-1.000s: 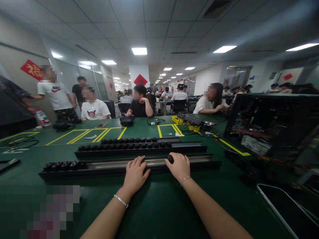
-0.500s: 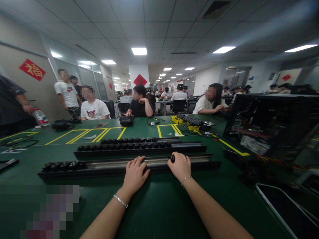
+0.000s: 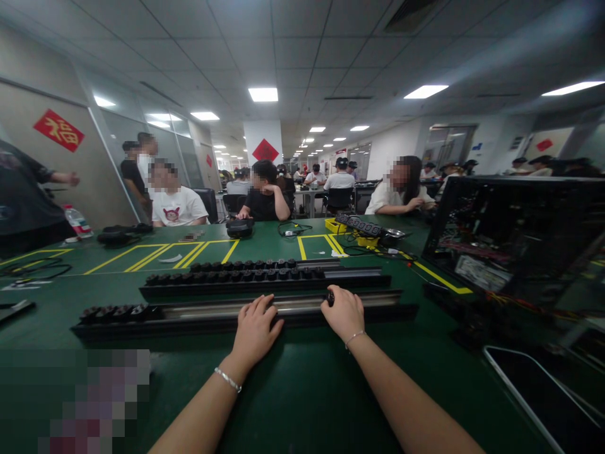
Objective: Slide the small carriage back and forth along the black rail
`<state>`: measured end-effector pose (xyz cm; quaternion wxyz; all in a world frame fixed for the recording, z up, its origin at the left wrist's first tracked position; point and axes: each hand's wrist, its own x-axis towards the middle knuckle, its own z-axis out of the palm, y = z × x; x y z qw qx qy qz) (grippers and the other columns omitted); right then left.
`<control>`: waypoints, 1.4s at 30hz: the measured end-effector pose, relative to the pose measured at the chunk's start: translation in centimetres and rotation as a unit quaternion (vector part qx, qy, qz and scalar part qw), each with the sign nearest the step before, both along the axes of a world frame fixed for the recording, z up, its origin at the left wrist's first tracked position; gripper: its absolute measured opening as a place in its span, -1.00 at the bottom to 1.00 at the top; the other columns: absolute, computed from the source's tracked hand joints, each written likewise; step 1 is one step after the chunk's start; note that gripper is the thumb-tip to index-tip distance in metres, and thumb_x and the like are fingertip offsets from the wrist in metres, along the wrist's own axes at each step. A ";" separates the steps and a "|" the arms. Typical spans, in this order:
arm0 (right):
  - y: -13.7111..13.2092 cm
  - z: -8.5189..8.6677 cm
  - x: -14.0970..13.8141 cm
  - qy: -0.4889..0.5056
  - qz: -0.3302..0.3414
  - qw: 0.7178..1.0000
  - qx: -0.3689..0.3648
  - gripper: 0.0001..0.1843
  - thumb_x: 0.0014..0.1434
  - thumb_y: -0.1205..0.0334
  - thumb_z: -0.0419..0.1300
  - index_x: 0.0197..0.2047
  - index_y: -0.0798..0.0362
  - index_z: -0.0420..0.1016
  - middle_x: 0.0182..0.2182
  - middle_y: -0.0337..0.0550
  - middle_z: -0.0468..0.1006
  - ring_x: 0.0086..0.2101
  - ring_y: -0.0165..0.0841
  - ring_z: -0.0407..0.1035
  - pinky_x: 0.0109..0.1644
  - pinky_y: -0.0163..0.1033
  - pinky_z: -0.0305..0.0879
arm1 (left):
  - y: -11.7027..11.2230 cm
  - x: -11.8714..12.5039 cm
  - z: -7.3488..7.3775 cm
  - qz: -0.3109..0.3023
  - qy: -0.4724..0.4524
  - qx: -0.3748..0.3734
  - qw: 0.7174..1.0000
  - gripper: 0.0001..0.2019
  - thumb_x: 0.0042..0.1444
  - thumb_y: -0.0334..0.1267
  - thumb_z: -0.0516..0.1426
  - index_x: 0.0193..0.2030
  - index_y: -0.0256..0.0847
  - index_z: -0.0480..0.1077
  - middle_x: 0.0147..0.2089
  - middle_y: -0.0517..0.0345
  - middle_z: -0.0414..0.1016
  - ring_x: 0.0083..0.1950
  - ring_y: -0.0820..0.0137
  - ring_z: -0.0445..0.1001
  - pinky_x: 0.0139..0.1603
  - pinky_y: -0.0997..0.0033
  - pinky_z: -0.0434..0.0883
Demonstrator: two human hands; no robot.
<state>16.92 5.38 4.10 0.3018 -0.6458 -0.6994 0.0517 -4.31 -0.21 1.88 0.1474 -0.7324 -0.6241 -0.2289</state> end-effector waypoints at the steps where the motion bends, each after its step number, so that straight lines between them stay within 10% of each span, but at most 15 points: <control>1: 0.0 0.0 0.0 0.000 -0.001 1.000 0.001 -0.63 0.05 0.22 0.02 -0.05 0.00 0.40 -0.11 -0.09 0.50 -0.03 -0.26 0.28 0.17 -0.05 -0.10 | 0.0 0.0 0.0 0.000 0.002 -0.001 1.000 -0.81 0.12 -0.12 0.03 -0.23 -0.06 0.40 0.21 0.11 0.32 0.23 0.17 0.22 0.15 0.02 0.18; 42: 0.6 -0.8 2.2 -0.016 -0.047 0.999 0.021 -0.54 0.05 0.22 0.01 0.05 0.05 0.34 -0.05 -0.05 0.48 0.04 -0.22 0.23 0.23 0.01 -0.22 | 0.2 -0.1 -0.3 0.002 0.000 -0.005 1.000 -0.81 0.13 -0.11 0.02 -0.22 -0.06 0.40 0.22 0.12 0.30 0.24 0.17 0.21 0.15 0.02 0.18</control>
